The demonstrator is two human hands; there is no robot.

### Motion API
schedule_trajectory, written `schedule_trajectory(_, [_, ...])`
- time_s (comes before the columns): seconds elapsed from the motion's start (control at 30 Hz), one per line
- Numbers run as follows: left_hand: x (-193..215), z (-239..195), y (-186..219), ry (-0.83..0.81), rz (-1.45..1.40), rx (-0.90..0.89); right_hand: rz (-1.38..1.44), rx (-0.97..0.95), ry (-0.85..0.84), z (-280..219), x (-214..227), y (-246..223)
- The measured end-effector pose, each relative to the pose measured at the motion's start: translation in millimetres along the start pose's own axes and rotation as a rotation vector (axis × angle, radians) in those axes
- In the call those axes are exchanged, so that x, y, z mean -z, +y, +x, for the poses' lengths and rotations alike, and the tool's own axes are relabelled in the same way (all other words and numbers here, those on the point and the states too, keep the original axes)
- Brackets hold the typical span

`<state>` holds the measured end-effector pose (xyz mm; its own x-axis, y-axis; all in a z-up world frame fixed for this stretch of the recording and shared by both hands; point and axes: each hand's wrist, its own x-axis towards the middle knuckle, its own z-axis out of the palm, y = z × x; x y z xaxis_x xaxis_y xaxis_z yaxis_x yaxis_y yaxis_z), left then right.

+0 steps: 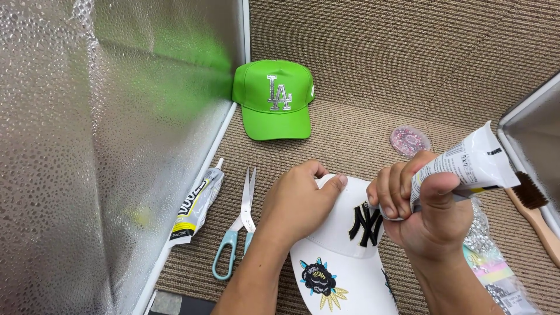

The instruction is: The person applies adhesive to the logo on a white baseball cap using a tube and a brush, then places small rhinestones onto the adhesive. The person repeats this process, applying more adhesive and adding more rhinestones to the cap's logo.

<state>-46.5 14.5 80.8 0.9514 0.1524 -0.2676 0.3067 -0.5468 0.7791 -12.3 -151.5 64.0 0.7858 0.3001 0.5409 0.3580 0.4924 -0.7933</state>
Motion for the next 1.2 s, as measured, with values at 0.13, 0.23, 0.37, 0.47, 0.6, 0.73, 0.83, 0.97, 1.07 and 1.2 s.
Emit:
schedule_trajectory(0.13, [-0.8,0.7,-1.1,0.01,0.0,-0.005,0.011,0.003,0.001,0.2,-0.3,0.4])
schedule_trajectory(0.23, [-2.3,1.7,-1.9,0.007,0.001,-0.007,0.01,0.01,-0.012,0.0,0.2,0.0])
schedule_trajectory(0.37, [-4.5,4.5,-3.9,0.024,0.004,-0.023,0.004,0.005,0.006,0.0,1.2,0.5])
schedule_trajectory(0.47, [-4.0,3.7,-2.5,0.021,0.01,-0.019,0.0,0.01,-0.004,0.1,0.6,-0.7])
schedule_trajectory(0.6, [-2.1,1.7,-1.0,0.015,0.008,-0.017,-0.012,0.006,-0.002,0.7,0.3,0.1])
schedule_trajectory(0.73, [-2.3,1.8,-0.8,0.016,0.013,-0.018,0.004,-0.003,-0.005,0.6,2.0,0.5])
schedule_trajectory(0.83, [-1.4,1.3,-0.4,0.017,0.006,-0.019,-0.004,0.012,-0.008,1.1,0.8,0.5])
schedule_trajectory(0.97, [-1.1,0.4,0.4,0.004,0.008,-0.011,-0.001,0.004,0.002,1.1,1.3,0.4])
schedule_trajectory(1.07, [-1.0,0.5,0.3,0.005,0.006,-0.012,0.005,0.001,0.004,1.4,0.9,0.2])
schedule_trajectory(1.2, [-1.0,0.2,0.6,0.006,0.014,-0.008,0.004,-0.025,0.012,0.9,0.3,-0.9])
